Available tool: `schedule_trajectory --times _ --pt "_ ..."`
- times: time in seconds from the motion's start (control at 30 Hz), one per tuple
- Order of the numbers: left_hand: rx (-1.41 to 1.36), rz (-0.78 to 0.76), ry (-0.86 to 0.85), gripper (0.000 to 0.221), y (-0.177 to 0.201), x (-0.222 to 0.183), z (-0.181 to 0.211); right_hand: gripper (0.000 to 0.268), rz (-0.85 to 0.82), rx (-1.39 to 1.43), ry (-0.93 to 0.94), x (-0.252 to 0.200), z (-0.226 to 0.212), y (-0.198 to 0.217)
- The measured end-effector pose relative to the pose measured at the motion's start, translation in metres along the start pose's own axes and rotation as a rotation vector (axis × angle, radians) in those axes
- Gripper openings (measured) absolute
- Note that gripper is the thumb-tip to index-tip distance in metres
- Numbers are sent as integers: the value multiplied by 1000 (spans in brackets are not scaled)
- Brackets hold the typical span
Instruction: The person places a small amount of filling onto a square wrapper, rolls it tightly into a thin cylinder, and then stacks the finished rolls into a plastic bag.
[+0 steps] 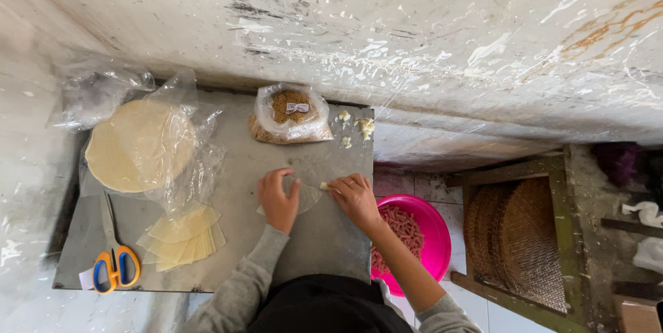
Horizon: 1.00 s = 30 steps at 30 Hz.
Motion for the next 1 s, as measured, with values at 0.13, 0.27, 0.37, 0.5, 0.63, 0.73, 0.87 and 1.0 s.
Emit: schedule_trajectory --times 0.13,0.27,0.37,0.5,0.63,0.73,0.87,1.0 --pt "60 -8 158 22 34 -20 -22 22 -56 130 -60 6 8 -7" --pt "177 -21 253 25 54 -32 -26 20 -290 300 -193 -3 22 -26" --pt "248 -83 280 39 58 -36 -25 32 -488 938 -462 -26 38 -33" --pt "371 -174 254 28 42 -43 -33 40 -439 1175 -519 -64 43 -9" --pt "145 -319 225 22 17 -38 -49 43 -192 1002 -676 -123 59 26" --pt "-259 -374 232 26 -1 -30 -37 42 -100 830 -1063 -200 100 28" --pt "-583 -443 87 33 -17 -12 24 38 -187 267 -1189 -258 155 26" --pt "-863 -523 5 36 -22 -11 63 38 58 581 -1237 -217 142 26"
Point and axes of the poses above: each hand's wrist, its own x-axis towards the middle knuckle, its own y-axis out of the back of the hand, z = x × y, the point moved 3 cm from there along x, towards the middle knuckle, and after that the axes turned 15 degrees about -z, right-handed, at the moved point
